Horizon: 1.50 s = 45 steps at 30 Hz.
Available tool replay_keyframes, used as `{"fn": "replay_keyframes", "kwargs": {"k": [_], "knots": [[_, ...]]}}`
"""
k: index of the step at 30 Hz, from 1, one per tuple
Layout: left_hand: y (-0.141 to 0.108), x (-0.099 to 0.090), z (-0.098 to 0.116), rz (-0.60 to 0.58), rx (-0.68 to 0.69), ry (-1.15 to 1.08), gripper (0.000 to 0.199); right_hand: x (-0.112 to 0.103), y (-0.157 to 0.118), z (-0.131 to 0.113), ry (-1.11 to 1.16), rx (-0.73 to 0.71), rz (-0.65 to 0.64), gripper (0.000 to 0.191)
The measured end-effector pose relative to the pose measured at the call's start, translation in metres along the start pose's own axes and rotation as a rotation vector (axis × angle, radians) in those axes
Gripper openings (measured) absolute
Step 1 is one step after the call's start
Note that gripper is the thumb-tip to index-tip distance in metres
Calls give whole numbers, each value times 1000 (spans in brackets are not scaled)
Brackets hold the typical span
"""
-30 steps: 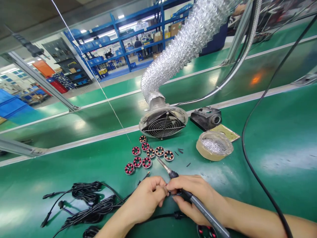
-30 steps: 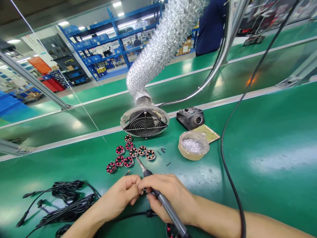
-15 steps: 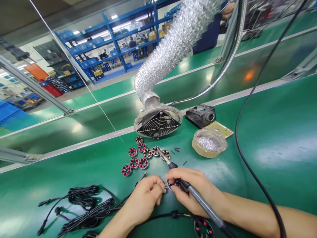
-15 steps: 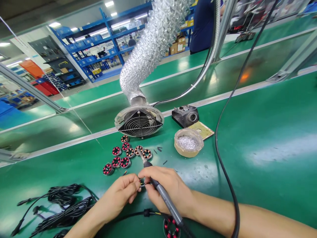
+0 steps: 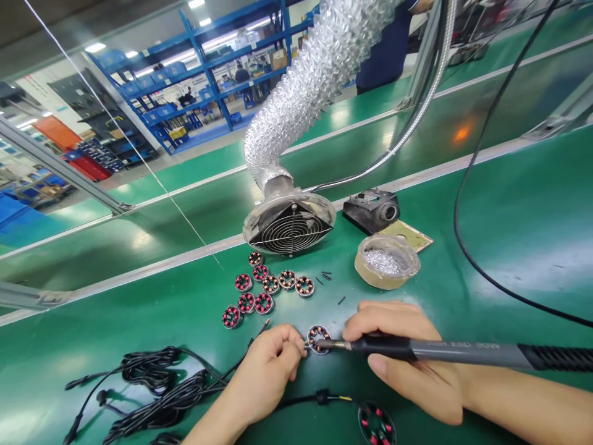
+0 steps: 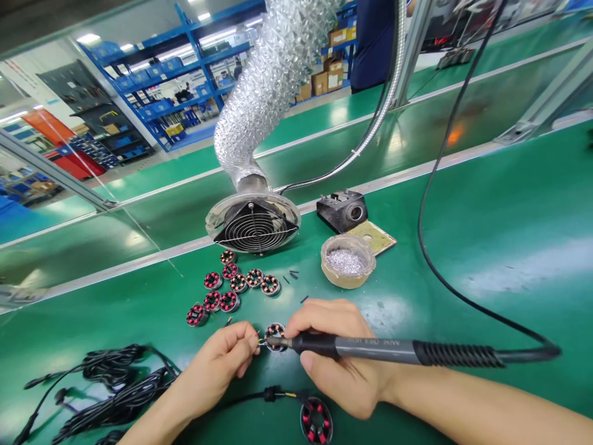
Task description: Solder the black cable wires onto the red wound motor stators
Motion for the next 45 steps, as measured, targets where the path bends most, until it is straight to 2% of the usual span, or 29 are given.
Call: {"fn": "replay_keyframes", "kwargs": {"k": [11, 21, 31, 38, 41, 45], "knots": [[-1, -1, 1, -4, -2, 18, 35, 6, 1, 1, 38, 25, -22, 18], [-1, 0, -1, -19, -8, 25, 32, 7, 1, -5, 20, -13, -1, 17], [-2, 1, 0, -13, 9, 32, 30, -25, 15, -18, -90, -90, -7, 24], [-1, 1, 6, -13, 28, 44, 30, -11, 11, -19, -84, -137, 32, 19], [-1, 1, 6, -11, 35, 35, 31, -23, 14, -22, -211, -165, 54, 23], [-1, -1, 4, 1, 38, 7, 33, -65, 18, -22, -517, -101, 132, 25]]}}
Point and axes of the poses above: each hand's wrist, its own y-axis towards the middle knuckle, its own x-axis out of the palm, z = x × y, the point moved 7 cm from there along y, towards the middle knuckle, and after that the axes turned 14 degrees about -y, right-handed, at the moved point
